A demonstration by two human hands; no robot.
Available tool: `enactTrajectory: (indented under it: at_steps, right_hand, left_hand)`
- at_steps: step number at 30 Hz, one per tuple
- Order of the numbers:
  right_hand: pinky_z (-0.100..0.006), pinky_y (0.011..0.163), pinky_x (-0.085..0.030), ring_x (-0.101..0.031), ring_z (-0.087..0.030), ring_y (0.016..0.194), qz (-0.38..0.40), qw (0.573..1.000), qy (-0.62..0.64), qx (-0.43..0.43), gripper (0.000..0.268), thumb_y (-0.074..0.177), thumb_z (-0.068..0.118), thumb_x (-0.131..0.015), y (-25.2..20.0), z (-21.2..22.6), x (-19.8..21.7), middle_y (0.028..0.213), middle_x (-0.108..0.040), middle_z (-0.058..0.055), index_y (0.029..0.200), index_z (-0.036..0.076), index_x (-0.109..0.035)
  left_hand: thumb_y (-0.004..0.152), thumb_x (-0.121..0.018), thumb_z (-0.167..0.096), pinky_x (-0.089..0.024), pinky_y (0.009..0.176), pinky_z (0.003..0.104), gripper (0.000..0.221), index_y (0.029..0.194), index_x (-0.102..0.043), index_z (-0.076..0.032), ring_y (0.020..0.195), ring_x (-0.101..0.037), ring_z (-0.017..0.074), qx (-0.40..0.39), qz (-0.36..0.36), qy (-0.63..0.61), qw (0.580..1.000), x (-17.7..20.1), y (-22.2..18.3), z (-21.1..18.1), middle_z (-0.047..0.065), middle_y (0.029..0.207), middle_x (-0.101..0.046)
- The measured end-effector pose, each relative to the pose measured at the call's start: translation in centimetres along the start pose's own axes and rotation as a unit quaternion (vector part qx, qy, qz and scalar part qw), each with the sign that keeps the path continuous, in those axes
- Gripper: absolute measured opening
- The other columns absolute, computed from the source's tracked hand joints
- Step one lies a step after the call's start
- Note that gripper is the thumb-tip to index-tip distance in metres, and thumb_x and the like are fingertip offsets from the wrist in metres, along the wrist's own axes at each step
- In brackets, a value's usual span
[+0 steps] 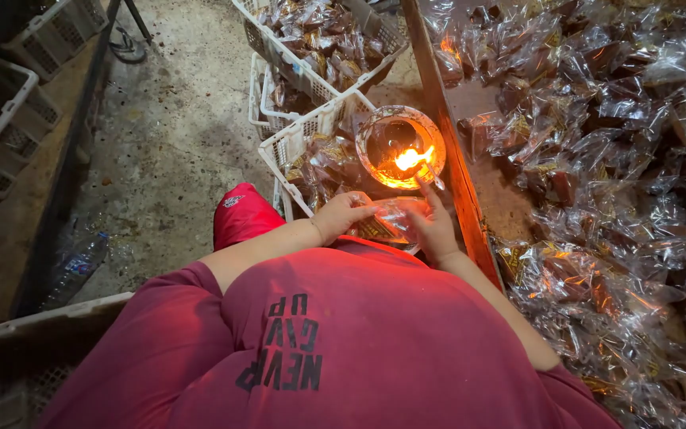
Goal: Sealing small plastic bags containing bread by passing the folded edges over a candle flame.
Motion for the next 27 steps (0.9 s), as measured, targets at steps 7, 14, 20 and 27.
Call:
enactTrajectory:
  at_steps: [7, 14, 20, 27]
  right_hand:
    - [-0.025, 0.069, -0.05, -0.055, -0.011, 0.068, 0.028, 0.99, -0.138, -0.031, 0.019, 0.08, 0.029, -0.089, 1.5, -3.3, 1.5, 0.071, -0.066, -0.003, 0.084, 0.012, -0.081]
    - [-0.034, 0.067, -0.053, -0.059, -0.018, 0.062, 0.028, 0.97, 0.19, -0.148, 0.021, 0.097, 0.017, -0.071, -0.6, 4.6, -2.6, 0.064, -0.05, -0.005, 0.084, 0.004, -0.061]
    - [-0.027, 0.085, -0.052, -0.06, -0.01, 0.09, 0.019, 0.947, 0.306, -0.093, 0.025, 0.099, 0.009, -0.064, -0.4, 5.0, -2.9, 0.096, -0.054, 0.001, 0.119, 0.019, -0.052]
    - [-0.036, 0.087, -0.052, -0.057, -0.021, 0.1, 0.046, 0.996, -0.07, 0.001, 0.016, 0.093, 0.02, -0.074, 0.4, 2.8, -3.7, 0.105, -0.06, -0.01, 0.09, 0.005, -0.08]
  left_hand:
    - [0.086, -0.084, -0.015, -0.05, 0.028, 0.033, 0.02, 0.08, -0.069, -0.003, 0.046, -0.064, 0.0243, -0.001, -0.129, -0.028, 0.991, -0.6, -2.1, -4.4, 0.013, 0.061, -0.063]
    - [0.08, -0.088, -0.028, -0.052, 0.1, 0.036, 0.049, 0.125, -0.07, -0.023, 0.114, -0.063, 0.0224, -0.011, -0.011, 0.329, 0.944, -3.5, -3.8, -8.0, 0.004, 0.118, -0.072]
    - [0.094, -0.069, -0.035, -0.056, 0.093, 0.046, 0.051, 0.135, -0.06, -0.007, 0.117, -0.065, 0.0357, 0.032, 0.095, 0.399, 0.912, -2.8, -3.4, -6.5, 0.02, 0.123, -0.068]
    - [0.089, -0.075, -0.052, -0.041, 0.115, 0.058, 0.065, 0.135, -0.054, -0.01, 0.134, -0.047, 0.0516, -0.041, 0.091, 0.378, 0.92, -2.8, -2.8, -6.0, 0.028, 0.149, -0.046]
Point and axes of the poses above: each hand's wrist, its own y-axis towards the middle knuckle, its own x-axis out of the back of the hand, z = x × y, the point moved 3 cm from there along y, towards the middle knuckle
